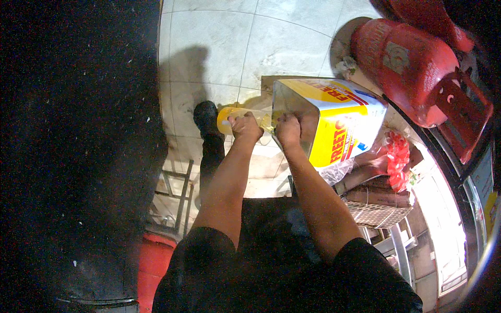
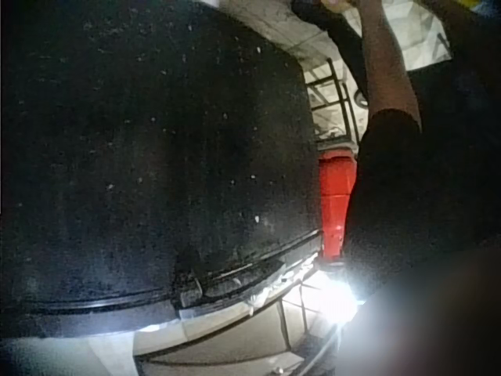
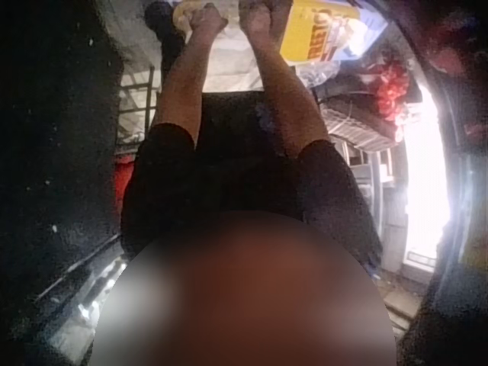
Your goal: The person stirs a red meat-based sauce in a large wok on a gas stove. They pour cooking oil from a large container into a measuring jug, then add the oil to the wok. The person adds a powdered ingredient from a packet and a small yellow cube to the sauce, stirring after each addition.
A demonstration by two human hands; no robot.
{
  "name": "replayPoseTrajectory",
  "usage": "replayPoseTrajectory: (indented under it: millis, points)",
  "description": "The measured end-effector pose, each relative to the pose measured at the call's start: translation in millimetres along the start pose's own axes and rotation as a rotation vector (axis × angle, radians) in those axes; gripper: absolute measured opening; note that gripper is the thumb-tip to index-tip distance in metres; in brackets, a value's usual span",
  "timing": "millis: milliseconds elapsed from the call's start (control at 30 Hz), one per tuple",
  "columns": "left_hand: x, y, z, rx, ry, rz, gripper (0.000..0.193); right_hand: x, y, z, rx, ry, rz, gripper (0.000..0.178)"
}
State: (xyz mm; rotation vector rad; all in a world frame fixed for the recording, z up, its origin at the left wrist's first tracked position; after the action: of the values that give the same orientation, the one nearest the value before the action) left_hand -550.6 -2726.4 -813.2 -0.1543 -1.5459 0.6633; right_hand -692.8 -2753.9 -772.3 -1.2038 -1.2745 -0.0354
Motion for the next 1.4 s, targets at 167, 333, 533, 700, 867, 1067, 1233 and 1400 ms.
replayPoseTrajectory:
  millis: [167, 333, 533, 700, 867, 1067, 1233, 1400]
  points:
    - [0.1, 0.3, 4.6, -0.032, 0.006, 0.006, 0.066, 2.1, -1.8, -4.7, 0.047, -0.13, 0.003, 0.027]
    - [-3.7, 3.7, 5.7, -0.04, 0.005, -0.051, 0.064, -2.0, 0.7, 1.7, 0.039, -0.008, -0.029, 0.026]
    - [5.9, 8.0, -2.6, 0.038, 0.068, -0.01, 0.061, 6.7, -22.0, 9.9, 0.031, -0.072, 0.019, 0.026]
    - [37.8, -1.0, 5.1, 0.011, 0.188, 0.054, 0.059, 22.9, -81.5, 33.6, -0.177, -0.172, 0.056, 0.026]
    - [60.6, -19.2, 33.4, 0.067, 0.296, 0.013, 0.064, 25.8, -140.9, 74.8, -0.081, -0.167, 0.029, 0.027]
    - [87.8, -33.2, 75.4, 0.022, 0.457, 0.105, 0.071, 14.8, -233.6, 149.1, 0.059, -0.248, 0.109, 0.028]
    - [118.3, -39.8, 91.8, 0.183, 0.378, 0.164, 0.071, -22.2, -327.2, 219.5, 0.051, -0.257, 0.161, 0.026]
    - [175.5, -56.0, 80.9, 0.713, 0.243, 0.172, 0.067, -63.4, -350.5, 274.1, -0.013, -0.461, 0.249, 0.028]
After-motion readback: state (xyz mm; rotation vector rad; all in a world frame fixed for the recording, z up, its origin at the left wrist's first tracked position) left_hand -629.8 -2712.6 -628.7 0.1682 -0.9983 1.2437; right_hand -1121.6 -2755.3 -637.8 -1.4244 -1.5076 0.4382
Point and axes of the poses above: each hand's wrist, its own x-axis away from the middle knuckle, its own y-axis out of the palm, z = x × y, the point moved 5 cm from there along -x, towards the middle knuckle, and after that the axes turned 5 degrees about z, right-handed, at the moved point
